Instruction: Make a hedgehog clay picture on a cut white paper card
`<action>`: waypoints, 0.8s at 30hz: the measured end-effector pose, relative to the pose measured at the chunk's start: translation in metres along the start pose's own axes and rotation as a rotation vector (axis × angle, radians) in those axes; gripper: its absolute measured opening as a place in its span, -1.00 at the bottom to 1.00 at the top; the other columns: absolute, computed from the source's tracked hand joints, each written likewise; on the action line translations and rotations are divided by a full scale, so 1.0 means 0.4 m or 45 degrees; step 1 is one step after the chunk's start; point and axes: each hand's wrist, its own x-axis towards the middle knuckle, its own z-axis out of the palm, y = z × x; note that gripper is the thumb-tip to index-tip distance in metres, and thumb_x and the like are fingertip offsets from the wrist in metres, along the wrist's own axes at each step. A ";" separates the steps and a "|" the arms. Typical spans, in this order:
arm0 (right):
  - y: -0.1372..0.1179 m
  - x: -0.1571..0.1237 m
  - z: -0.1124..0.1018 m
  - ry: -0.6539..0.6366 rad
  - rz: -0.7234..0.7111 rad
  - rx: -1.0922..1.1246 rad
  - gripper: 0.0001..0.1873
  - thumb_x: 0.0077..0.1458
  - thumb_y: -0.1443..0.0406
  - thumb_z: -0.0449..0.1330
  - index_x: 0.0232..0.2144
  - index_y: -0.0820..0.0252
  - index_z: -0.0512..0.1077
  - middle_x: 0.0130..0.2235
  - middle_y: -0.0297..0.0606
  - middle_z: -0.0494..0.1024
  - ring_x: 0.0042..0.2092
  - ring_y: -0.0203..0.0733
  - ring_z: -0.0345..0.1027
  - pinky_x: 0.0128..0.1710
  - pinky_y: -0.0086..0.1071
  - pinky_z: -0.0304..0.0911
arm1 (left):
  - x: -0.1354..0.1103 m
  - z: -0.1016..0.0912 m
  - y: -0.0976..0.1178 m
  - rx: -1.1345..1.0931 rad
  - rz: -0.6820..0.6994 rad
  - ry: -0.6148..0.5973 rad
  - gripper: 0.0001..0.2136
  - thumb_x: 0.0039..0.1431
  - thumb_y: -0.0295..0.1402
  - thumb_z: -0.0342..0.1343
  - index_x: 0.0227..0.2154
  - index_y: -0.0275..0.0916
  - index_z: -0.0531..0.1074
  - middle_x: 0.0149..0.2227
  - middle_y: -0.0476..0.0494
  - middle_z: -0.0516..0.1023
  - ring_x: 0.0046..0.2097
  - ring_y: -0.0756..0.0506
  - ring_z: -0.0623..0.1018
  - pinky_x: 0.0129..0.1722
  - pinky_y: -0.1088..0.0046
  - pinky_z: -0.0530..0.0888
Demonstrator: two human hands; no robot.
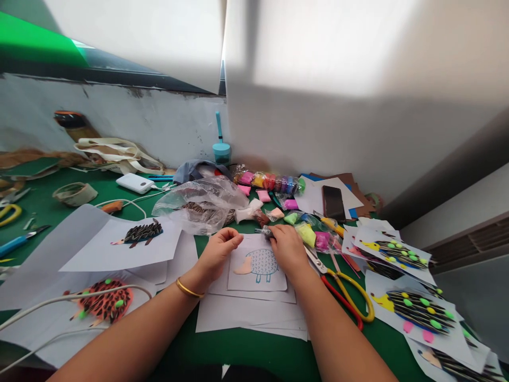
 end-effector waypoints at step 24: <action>-0.135 -0.039 -0.079 0.341 -0.230 0.302 -0.64 0.16 0.42 0.12 -0.01 0.11 0.48 -0.12 -0.17 0.52 -0.05 -0.02 0.35 -0.02 -0.07 0.25 | -0.004 0.002 -0.009 -0.283 -0.118 -0.154 -0.68 -0.04 -0.11 0.33 -0.46 -0.29 0.47 -0.49 0.02 0.37 -0.39 0.04 0.31 -0.32 0.49 0.25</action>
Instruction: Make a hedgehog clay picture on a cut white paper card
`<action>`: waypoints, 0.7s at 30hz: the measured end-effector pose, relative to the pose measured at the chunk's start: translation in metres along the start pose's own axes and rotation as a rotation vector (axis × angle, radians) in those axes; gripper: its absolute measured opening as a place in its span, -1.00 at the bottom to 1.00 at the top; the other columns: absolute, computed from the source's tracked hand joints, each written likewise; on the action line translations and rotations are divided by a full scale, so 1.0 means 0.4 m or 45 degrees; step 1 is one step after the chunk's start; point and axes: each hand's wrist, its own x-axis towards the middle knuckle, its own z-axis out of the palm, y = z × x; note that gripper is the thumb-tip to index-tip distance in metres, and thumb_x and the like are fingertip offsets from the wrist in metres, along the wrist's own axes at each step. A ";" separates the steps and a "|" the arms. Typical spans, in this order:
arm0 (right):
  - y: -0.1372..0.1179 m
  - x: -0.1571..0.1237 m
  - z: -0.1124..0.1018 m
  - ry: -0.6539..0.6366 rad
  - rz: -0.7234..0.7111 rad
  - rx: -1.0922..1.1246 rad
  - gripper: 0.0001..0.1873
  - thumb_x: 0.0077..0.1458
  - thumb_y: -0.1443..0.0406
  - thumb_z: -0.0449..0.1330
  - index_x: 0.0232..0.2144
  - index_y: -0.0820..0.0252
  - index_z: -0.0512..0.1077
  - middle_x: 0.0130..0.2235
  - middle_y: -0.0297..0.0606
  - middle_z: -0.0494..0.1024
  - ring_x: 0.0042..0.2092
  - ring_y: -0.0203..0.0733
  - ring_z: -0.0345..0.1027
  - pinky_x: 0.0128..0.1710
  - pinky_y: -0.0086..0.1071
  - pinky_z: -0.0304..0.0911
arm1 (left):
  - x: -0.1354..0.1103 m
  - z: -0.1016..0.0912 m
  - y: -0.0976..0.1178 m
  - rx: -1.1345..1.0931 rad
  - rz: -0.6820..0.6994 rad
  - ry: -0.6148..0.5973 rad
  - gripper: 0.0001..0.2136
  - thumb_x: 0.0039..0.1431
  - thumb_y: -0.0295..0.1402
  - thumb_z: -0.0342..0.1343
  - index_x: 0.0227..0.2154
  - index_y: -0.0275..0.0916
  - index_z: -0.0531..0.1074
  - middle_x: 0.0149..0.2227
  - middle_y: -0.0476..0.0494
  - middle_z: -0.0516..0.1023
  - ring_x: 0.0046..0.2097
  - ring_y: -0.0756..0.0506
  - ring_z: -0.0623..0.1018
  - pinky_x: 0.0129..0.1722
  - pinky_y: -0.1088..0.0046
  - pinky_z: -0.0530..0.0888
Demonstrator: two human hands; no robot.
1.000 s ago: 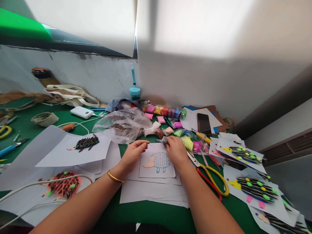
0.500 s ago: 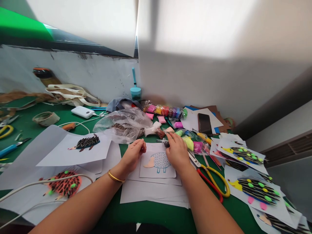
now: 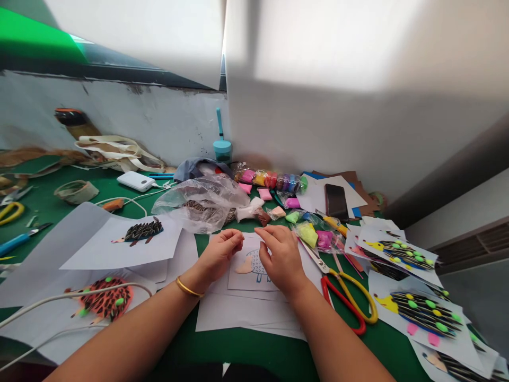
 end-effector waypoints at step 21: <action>0.056 0.011 -0.043 -0.190 0.258 0.072 -0.74 0.23 0.32 0.05 -0.14 0.12 0.52 -0.15 -0.19 0.59 -0.10 -0.08 0.45 -0.09 -0.22 0.33 | 0.015 -0.014 -0.008 0.387 0.081 0.028 -0.75 0.02 -0.15 0.25 -0.41 -0.26 0.52 -0.46 -0.01 0.45 -0.37 0.00 0.39 -0.32 0.46 0.31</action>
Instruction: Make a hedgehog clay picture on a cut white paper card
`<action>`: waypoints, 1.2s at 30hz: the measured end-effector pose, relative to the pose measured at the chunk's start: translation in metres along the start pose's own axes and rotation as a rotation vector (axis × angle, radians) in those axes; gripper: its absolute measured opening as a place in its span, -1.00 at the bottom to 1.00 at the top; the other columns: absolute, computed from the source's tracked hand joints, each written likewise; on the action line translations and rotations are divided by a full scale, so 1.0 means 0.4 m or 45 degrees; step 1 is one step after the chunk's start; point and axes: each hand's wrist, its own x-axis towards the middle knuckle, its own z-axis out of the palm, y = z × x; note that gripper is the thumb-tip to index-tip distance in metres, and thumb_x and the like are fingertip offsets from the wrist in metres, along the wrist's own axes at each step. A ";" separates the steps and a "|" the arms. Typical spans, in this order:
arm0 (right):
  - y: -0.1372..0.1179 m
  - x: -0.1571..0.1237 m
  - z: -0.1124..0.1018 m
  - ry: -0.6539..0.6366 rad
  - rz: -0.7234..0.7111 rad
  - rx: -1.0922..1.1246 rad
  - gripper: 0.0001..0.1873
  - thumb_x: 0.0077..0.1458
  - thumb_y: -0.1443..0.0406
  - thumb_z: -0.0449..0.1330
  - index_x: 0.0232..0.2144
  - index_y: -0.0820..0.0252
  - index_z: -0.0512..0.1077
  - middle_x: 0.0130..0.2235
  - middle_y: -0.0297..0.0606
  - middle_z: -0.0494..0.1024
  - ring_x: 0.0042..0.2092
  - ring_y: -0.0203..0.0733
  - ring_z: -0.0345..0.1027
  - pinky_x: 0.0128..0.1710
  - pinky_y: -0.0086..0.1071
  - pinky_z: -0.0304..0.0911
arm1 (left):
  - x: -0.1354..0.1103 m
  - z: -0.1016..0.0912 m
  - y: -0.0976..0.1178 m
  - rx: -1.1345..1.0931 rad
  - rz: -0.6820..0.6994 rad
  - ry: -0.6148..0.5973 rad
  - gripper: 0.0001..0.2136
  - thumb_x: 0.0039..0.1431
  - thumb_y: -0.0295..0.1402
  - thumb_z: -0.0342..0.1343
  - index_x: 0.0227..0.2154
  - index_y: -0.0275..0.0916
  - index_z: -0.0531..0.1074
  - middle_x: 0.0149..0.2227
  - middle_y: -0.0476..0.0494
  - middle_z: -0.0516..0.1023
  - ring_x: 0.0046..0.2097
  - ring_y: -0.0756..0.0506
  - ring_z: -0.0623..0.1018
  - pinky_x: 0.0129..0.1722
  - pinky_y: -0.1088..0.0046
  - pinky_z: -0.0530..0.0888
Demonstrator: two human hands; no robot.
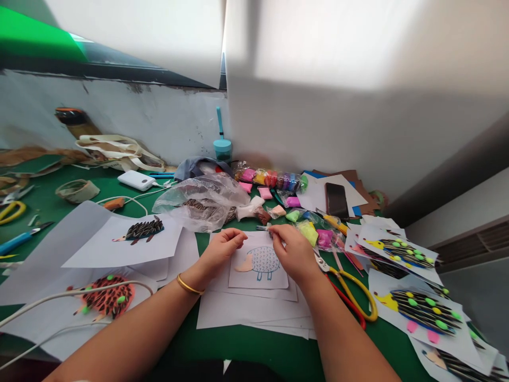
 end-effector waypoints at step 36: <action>0.025 -0.005 0.020 -0.071 0.009 -0.038 -0.74 0.23 0.33 0.06 -0.16 0.14 0.53 -0.17 -0.20 0.60 -0.12 -0.09 0.47 -0.11 -0.22 0.35 | -0.010 -0.004 0.011 0.144 0.153 -0.033 -0.69 0.14 -0.08 0.14 -0.48 -0.24 0.38 -0.45 0.00 0.37 -0.36 -0.02 0.35 -0.31 0.44 0.29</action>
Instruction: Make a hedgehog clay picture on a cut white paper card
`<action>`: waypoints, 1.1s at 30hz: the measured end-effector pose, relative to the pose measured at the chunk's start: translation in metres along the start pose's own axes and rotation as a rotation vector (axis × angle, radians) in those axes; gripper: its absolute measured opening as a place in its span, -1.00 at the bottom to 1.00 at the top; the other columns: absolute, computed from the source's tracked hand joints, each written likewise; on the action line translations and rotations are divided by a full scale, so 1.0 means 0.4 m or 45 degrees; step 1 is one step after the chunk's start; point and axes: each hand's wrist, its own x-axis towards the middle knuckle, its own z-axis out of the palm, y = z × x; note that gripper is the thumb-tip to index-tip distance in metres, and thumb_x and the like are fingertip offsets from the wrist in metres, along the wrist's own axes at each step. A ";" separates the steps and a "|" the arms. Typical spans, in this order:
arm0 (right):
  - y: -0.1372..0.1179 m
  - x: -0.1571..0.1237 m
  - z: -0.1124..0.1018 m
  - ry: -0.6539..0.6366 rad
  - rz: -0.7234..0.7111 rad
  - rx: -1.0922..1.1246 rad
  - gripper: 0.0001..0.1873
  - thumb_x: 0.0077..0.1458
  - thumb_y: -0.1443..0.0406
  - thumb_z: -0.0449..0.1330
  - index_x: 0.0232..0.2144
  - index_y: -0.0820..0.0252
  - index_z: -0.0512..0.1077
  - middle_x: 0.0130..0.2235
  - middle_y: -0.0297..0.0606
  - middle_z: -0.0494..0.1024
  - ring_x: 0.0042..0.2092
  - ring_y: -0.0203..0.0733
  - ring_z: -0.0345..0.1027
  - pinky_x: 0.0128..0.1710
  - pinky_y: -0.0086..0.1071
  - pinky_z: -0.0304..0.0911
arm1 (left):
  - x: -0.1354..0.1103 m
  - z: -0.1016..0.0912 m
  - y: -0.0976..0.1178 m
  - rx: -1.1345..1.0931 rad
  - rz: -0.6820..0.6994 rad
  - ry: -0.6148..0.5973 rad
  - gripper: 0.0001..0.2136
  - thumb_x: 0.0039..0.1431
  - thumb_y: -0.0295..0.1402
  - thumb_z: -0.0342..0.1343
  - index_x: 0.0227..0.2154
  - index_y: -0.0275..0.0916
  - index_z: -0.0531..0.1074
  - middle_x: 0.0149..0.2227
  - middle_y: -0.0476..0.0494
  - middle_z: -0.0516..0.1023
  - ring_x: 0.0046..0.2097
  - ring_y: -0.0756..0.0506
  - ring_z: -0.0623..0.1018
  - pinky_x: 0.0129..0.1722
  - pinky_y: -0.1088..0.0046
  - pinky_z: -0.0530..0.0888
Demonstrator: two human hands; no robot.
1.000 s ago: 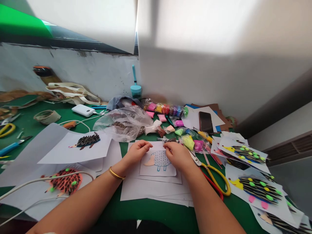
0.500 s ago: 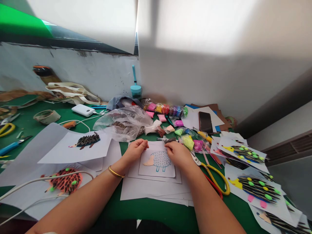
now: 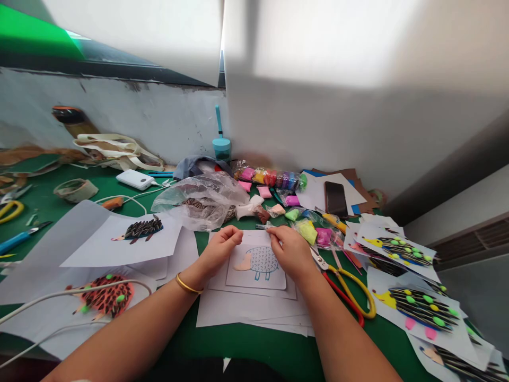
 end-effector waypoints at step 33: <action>-0.090 -0.019 0.019 0.082 -0.248 0.314 -0.78 0.25 0.29 0.13 -0.09 0.07 0.51 -0.24 -0.21 0.55 -0.18 -0.13 0.42 -0.17 -0.22 0.38 | -0.015 0.015 0.006 -0.170 -0.039 -0.219 -0.70 0.08 -0.09 0.23 -0.45 -0.26 0.45 -0.41 -0.03 0.45 -0.32 -0.03 0.40 -0.26 0.45 0.33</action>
